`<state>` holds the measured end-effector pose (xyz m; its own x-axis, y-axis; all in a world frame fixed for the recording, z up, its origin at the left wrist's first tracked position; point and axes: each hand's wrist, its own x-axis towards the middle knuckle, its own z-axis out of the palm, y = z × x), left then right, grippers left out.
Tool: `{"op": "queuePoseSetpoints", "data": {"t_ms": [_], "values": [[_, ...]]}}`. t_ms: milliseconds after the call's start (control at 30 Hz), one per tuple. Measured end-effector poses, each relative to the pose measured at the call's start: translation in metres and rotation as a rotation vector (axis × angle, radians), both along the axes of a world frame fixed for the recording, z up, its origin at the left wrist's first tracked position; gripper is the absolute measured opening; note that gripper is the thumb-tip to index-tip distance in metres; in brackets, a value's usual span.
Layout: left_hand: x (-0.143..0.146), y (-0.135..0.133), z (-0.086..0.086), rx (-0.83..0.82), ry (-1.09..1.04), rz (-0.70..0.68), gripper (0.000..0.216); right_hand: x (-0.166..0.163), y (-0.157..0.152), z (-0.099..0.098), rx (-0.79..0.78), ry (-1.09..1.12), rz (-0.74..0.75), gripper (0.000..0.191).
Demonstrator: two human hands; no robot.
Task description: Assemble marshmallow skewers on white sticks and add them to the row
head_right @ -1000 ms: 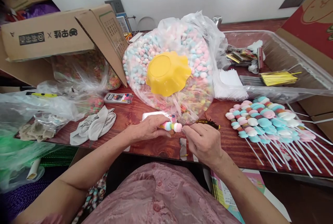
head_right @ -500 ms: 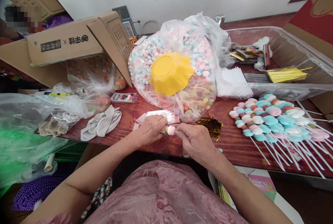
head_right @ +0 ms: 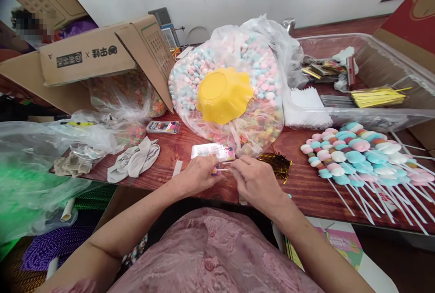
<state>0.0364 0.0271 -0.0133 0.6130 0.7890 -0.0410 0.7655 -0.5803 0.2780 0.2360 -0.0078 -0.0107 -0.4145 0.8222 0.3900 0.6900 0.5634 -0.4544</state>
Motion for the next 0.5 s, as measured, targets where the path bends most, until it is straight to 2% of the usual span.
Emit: {"op": "queuePoseSetpoints", "data": {"t_ms": [100, 233, 333, 367, 467, 500], "values": [[0.002, 0.0, -0.004, -0.079, -0.074, -0.003, 0.023, 0.003, 0.0, 0.0, 0.08, -0.082, 0.024, 0.024], [0.013, -0.001, -0.01, -0.257, -0.265, -0.056, 0.01, -0.017, -0.002, -0.008, 0.222, -0.134, 0.037, 0.023], [0.012, 0.001, -0.004, -0.332, -0.4, -0.089, 0.008, -0.02, 0.001, -0.011, 0.216, -0.126, 0.052, 0.022], [0.008, 0.003, 0.0, -0.322, -0.446, -0.091, 0.013, -0.017, 0.003, -0.01, 0.199, -0.114, 0.059, 0.023], [-0.008, 0.007, 0.012, -0.23, -0.527, -0.055, 0.05, -0.001, 0.008, -0.004, 0.114, -0.048, 0.037, 0.024], [-0.013, 0.007, 0.015, -0.219, -0.527, -0.056, 0.051, 0.004, 0.009, -0.002, 0.083, -0.022, 0.016, 0.026]]}}
